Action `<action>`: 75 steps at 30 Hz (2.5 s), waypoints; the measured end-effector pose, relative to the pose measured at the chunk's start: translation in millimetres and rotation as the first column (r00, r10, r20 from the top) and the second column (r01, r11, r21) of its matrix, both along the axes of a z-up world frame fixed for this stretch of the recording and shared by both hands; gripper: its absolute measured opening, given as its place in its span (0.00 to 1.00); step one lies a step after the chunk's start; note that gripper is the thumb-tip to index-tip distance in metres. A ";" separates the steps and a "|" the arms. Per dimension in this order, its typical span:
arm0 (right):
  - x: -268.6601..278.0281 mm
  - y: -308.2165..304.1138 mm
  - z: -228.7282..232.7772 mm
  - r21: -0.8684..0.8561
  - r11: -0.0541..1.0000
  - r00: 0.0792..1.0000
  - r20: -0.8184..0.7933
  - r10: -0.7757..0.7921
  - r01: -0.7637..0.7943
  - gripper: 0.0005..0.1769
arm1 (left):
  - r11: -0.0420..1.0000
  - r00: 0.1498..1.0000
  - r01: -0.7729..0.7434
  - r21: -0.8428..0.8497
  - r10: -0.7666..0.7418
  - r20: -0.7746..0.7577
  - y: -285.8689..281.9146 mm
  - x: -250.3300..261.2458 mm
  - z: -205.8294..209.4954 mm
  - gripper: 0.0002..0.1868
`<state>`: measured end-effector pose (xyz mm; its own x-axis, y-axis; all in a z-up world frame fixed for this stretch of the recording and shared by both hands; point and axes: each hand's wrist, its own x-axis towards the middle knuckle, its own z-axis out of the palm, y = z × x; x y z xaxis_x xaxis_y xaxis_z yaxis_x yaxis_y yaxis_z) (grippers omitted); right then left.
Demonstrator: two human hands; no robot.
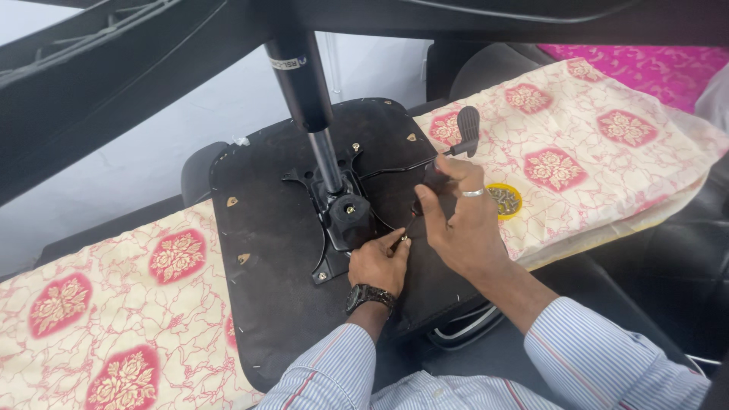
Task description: The person uses a screwdriver to tighten screws into the underside of an office chair seat, securing the central gas-lift mechanism. They pick up screws from a small yellow container and fasten them one by one into the mounting plate.
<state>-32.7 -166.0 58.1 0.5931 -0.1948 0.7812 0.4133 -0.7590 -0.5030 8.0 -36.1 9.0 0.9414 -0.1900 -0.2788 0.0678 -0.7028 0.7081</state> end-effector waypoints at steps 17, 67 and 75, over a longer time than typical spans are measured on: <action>9.0 20.7 13.2 0.046 0.991 0.973 -0.198 -0.117 0.128 0.25 | 0.994 0.997 0.033 -0.104 -0.025 0.079 4.2 2.5 -11.1 0.16; 32.7 15.2 18.3 0.003 0.992 0.985 -0.124 0.122 -0.122 0.24 | 0.989 0.978 0.045 -0.139 -0.015 0.208 6.0 -3.8 -12.4 0.16; 38.9 8.4 23.7 0.081 0.985 0.954 -0.249 0.166 -0.150 0.25 | 0.992 0.973 -0.009 -0.124 0.037 0.229 0.4 -9.3 -16.6 0.16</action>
